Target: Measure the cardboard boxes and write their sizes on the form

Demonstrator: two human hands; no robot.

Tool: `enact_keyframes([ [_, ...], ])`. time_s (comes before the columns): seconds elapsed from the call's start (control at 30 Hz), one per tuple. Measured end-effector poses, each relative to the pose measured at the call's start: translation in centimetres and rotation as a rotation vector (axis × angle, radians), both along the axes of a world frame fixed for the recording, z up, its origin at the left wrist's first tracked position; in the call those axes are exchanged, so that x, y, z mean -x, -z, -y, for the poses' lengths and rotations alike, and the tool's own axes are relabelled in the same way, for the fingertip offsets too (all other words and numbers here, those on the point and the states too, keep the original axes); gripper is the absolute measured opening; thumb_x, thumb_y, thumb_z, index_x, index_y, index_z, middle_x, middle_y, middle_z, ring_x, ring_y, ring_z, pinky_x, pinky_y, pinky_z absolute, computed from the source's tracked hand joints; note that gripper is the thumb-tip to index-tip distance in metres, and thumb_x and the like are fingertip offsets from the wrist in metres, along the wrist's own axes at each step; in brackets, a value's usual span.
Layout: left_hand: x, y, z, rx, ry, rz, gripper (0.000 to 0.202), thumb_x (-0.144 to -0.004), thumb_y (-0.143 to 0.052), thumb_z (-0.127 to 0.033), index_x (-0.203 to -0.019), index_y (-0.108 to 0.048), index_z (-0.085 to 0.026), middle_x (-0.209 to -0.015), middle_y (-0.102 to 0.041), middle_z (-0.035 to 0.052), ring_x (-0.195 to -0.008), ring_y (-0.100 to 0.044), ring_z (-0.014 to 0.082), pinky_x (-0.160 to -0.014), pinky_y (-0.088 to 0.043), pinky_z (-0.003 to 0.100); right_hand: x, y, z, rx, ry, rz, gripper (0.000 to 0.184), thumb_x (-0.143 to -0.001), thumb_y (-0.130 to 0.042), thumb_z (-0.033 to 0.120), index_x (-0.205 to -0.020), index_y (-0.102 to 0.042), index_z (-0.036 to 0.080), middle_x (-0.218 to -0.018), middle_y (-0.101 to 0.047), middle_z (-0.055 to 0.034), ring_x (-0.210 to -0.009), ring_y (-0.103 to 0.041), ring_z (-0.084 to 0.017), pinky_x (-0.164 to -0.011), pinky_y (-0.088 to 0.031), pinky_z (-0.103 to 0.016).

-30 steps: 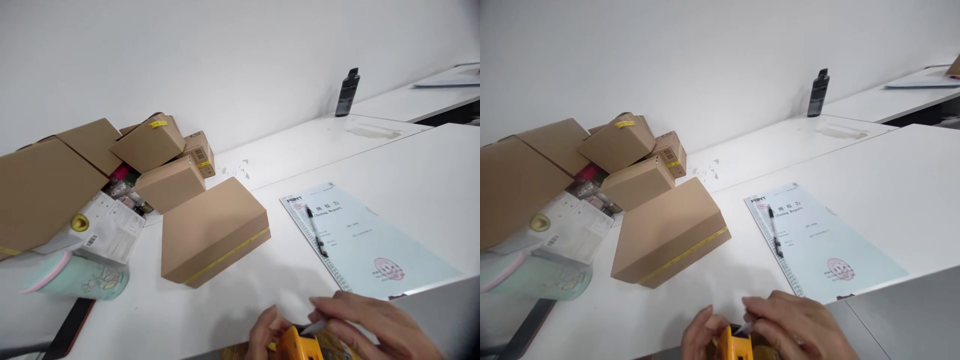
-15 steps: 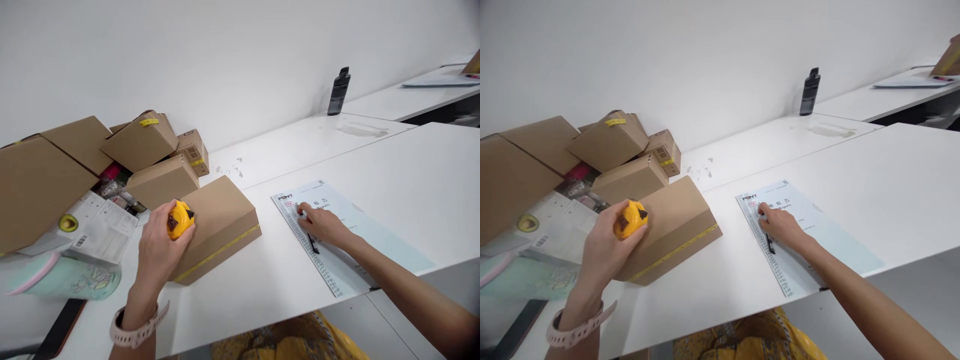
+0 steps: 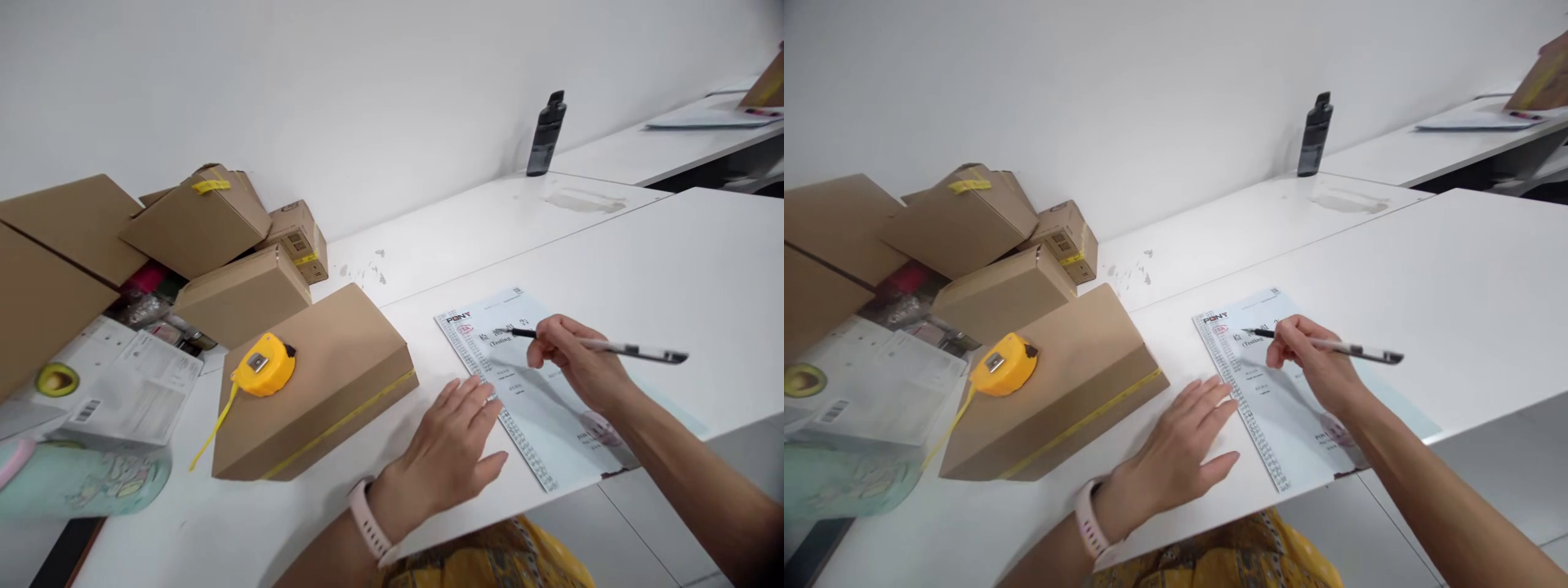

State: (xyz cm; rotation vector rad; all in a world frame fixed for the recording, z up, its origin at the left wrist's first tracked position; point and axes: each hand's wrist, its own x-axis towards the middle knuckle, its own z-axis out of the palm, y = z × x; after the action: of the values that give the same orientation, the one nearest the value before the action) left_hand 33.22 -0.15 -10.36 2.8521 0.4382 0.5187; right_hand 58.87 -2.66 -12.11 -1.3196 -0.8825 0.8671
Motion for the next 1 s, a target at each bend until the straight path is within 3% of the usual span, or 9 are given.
enact_keyframes([
  [0.07, -2.0, 2.1, -0.6, 0.062, 0.013, -0.127, 0.060, -0.096, -0.063, -0.042, -0.141, -0.050, -0.004, -0.154, -0.051, 0.0223, -0.151, -0.036, 0.0332, -0.126, -0.028, 0.051, 0.6, 0.4, -0.5, 0.040, -0.043, -0.026, 0.046, -0.094, -0.053, 0.068, -0.079, -0.059, 0.025, -0.057, -0.063, 0.0003, -0.057, -0.062, -0.019, -0.064, -0.053, -0.036],
  [0.13, -2.8, 3.1, -1.4, 0.084, -0.009, -0.167, 0.068, -0.096, -0.061, -0.050, -0.144, -0.047, -0.003, -0.156, -0.048, 0.0238, -0.152, -0.034, 0.0342, -0.126, -0.026, 0.054, 0.8, 1.0, -0.9, 0.068, -0.140, -0.116, 0.052, -0.095, -0.044, 0.072, -0.097, -0.065, 0.025, -0.069, -0.070, -0.0030, -0.069, -0.068, -0.022, -0.074, -0.055, -0.040],
  [0.23, -2.8, 3.5, -2.0, 0.103, -0.022, -0.188, 0.074, -0.098, -0.055, -0.057, -0.147, -0.044, -0.004, -0.157, -0.047, 0.0227, -0.151, -0.036, 0.0342, -0.125, -0.025, 0.057, 0.9, 1.8, -1.3, 0.157, -0.229, -0.159, 0.053, -0.091, -0.057, 0.069, -0.119, -0.068, 0.025, -0.102, -0.077, -0.0097, -0.101, -0.071, -0.027, -0.092, -0.054, -0.044],
  [0.33, -2.6, 3.6, -2.0, 0.139, -0.024, -0.179, 0.075, -0.098, -0.053, -0.059, -0.150, -0.041, -0.006, -0.158, -0.046, 0.0202, -0.152, -0.033, 0.0332, -0.126, -0.021, 0.059, 1.5, 2.2, -1.2, 0.215, -0.193, -0.023, 0.043, -0.082, -0.077, 0.058, -0.109, -0.072, 0.025, -0.103, -0.075, -0.0068, -0.097, -0.069, -0.025, -0.083, -0.054, -0.038],
  [0.47, -2.8, 4.2, -2.0, 0.178, -0.020, -0.147, 0.075, -0.097, -0.055, -0.059, -0.149, -0.042, -0.007, -0.158, -0.046, 0.0197, -0.153, -0.031, 0.0323, -0.127, -0.015, 0.060, 2.7, 1.9, -0.7, 0.219, -0.126, 0.238, 0.039, -0.093, -0.061, 0.060, -0.080, -0.062, 0.023, -0.074, -0.059, 0.0011, -0.065, -0.052, -0.015, -0.059, -0.043, -0.030],
  [0.67, -2.9, 4.6, -2.3, 0.172, -0.025, -0.134, 0.074, -0.095, -0.058, -0.059, -0.146, -0.046, -0.007, -0.152, -0.053, 0.0186, -0.150, -0.036, 0.0325, -0.127, -0.019, 0.059, 2.7, 3.4, -1.2, 0.120, -0.147, 0.245, 0.035, -0.089, -0.068, 0.058, -0.094, -0.060, 0.024, -0.081, -0.062, -0.0009, -0.070, -0.055, -0.018, -0.062, -0.046, -0.032],
  [0.77, -2.9, 4.6, -2.4, 0.174, -0.023, -0.131, 0.073, -0.095, -0.056, -0.060, -0.146, -0.045, -0.008, -0.150, -0.055, 0.0183, -0.150, -0.036, 0.0324, -0.127, -0.019, 0.059, 2.4, 4.2, -1.3, 0.136, -0.123, 0.237, 0.033, -0.089, -0.068, 0.056, -0.090, -0.057, 0.025, -0.073, -0.060, 0.0008, -0.066, -0.053, -0.018, -0.060, -0.043, -0.032],
  [0.9, -2.9, 4.6, -2.4, 0.180, -0.019, -0.122, 0.072, -0.097, -0.054, -0.060, -0.147, -0.044, -0.008, -0.151, -0.054, 0.0179, -0.150, -0.035, 0.0319, -0.128, -0.018, 0.058, 2.1, 3.4, -1.0, 0.206, 0.033, 0.345, 0.027, -0.096, -0.059, 0.046, -0.080, -0.050, 0.026, -0.064, -0.047, 0.0053, -0.057, -0.040, -0.014, -0.053, -0.034, -0.030],
  [1.0, -2.9, 4.6, -2.3, 0.186, -0.019, -0.123, 0.072, -0.097, -0.053, -0.059, -0.147, -0.044, -0.009, -0.151, -0.054, 0.0178, -0.151, -0.035, 0.0316, -0.128, -0.018, 0.058, 1.9, 2.7, -0.9, 0.206, 0.135, 0.378, 0.019, -0.096, -0.057, 0.039, -0.083, -0.052, 0.026, -0.067, -0.050, 0.0046, -0.059, -0.043, -0.015, -0.055, -0.036, -0.030],
])
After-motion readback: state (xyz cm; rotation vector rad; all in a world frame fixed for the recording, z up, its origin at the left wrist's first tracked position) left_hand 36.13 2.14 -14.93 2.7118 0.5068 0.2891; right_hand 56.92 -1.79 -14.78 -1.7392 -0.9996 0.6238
